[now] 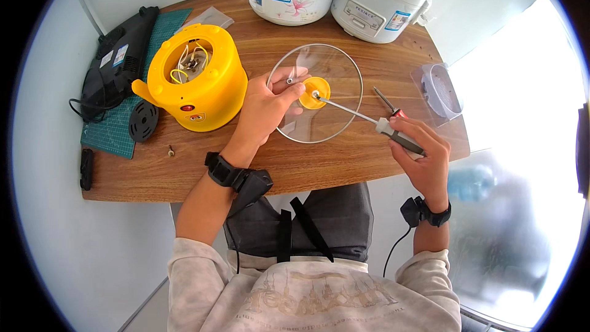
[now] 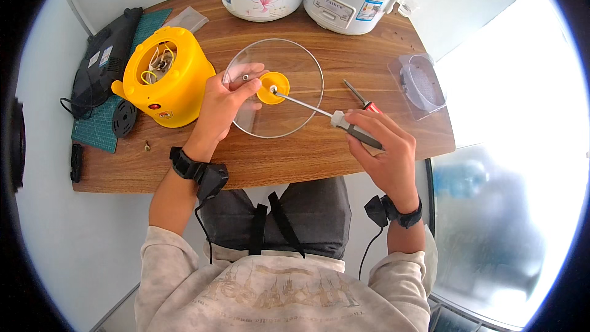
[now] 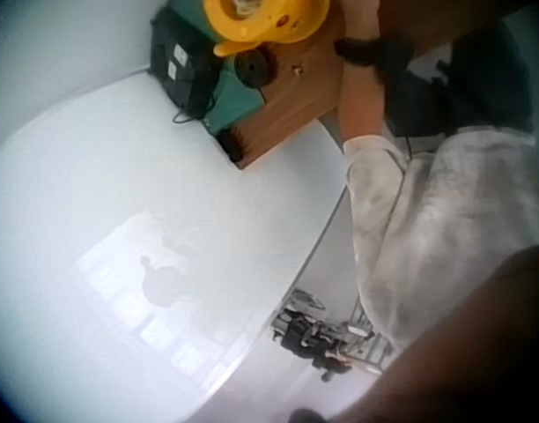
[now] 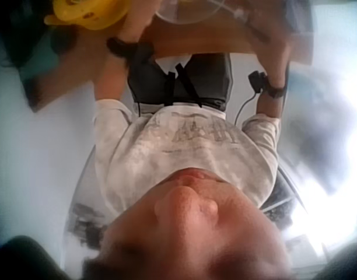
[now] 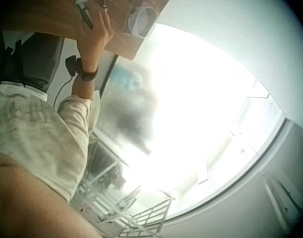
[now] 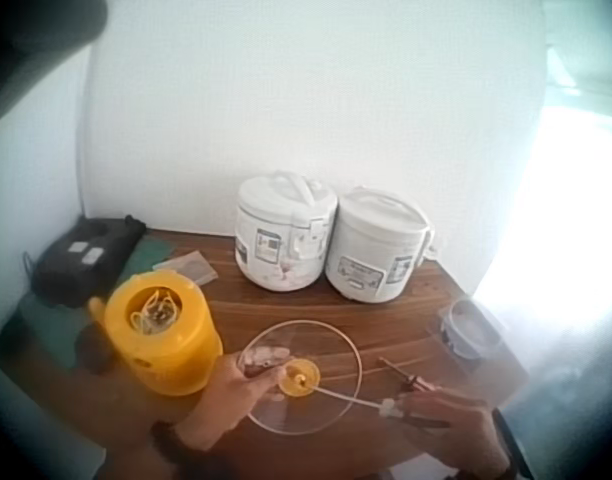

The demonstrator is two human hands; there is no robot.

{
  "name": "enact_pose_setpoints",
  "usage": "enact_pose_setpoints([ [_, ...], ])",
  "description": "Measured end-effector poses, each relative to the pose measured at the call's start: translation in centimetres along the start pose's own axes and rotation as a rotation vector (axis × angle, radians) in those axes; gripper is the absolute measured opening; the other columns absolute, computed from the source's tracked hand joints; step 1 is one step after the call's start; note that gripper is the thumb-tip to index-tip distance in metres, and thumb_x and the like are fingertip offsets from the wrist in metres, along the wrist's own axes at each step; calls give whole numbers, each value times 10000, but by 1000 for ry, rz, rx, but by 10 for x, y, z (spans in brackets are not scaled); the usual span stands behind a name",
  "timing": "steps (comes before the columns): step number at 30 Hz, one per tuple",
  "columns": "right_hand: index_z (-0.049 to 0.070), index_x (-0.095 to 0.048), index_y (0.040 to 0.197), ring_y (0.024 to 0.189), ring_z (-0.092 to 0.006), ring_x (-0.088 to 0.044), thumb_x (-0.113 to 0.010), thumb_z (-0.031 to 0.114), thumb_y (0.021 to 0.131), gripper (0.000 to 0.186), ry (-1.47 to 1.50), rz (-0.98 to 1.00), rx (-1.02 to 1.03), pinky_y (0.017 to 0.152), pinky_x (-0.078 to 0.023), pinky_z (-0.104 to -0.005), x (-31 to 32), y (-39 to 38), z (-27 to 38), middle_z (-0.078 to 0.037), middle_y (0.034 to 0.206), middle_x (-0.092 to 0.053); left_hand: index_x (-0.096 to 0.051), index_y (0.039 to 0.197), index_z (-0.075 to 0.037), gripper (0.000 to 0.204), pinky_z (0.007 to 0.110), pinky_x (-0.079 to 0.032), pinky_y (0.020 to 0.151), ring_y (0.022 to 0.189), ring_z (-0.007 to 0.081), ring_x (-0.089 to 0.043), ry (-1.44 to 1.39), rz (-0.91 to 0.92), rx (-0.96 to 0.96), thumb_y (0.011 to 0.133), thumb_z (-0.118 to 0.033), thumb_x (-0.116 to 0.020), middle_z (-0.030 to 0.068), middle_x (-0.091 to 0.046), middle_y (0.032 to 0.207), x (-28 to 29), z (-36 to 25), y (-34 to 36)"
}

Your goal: The person disassembles a yellow electric kettle by removing the glass lid and unscrewing the base plate to access internal components. They then reassemble the kettle by replacing the base plate and reattaching the glass lid with a screwdriver.

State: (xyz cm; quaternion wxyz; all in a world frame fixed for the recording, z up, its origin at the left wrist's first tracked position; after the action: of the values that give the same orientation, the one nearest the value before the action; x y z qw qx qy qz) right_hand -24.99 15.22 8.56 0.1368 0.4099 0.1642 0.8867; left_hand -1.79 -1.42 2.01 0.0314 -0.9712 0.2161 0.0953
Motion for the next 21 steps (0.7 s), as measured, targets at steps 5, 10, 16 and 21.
enact_pose_setpoints([
  [5,31,-734,1084,988,-256,-714,-747,-30,779,312,-7,8,2,885,-552,-328,-1,0,0,-118,1080,-737,-612,1289,3,379,326,-623,743,1049,187,-691,5,12,-12,937,-116,-685,136,-675,1248,0,1,0],
  [10,34,-736,1080,988,-254,-715,-751,-20,778,307,-13,13,-4,886,-553,-329,-2,1,0,-115,1076,-739,-616,1284,1,376,330,-621,746,1040,185,-693,8,14,-24,936,-122,-688,132,-678,1239,1,4,1],
  [16,34,-738,1065,959,-251,-716,-763,-12,774,296,-30,-17,18,867,-555,-327,-1,-1,1,-113,1059,-739,-618,1279,1,368,323,-621,744,1032,176,-694,-6,20,-34,939,-120,-686,127,-679,1238,1,1,0],
  [21,38,-739,1065,948,-244,-717,-757,-10,778,292,-14,-22,4,859,-556,-323,-2,-1,1,-111,1053,-738,-616,1283,4,371,322,-622,738,1030,175,-695,-5,8,-36,940,-119,-685,128,-682,1228,1,1,-1],
])
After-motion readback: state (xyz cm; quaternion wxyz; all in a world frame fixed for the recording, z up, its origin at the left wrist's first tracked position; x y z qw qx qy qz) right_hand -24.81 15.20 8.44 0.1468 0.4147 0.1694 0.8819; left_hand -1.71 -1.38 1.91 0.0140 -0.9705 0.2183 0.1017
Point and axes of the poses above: each hand's wrist, its own y-axis towards the middle knuckle, its own x-axis out of the back of the hand, z = x × y, the point moved 1 cm from there along y, towards the middle knuckle
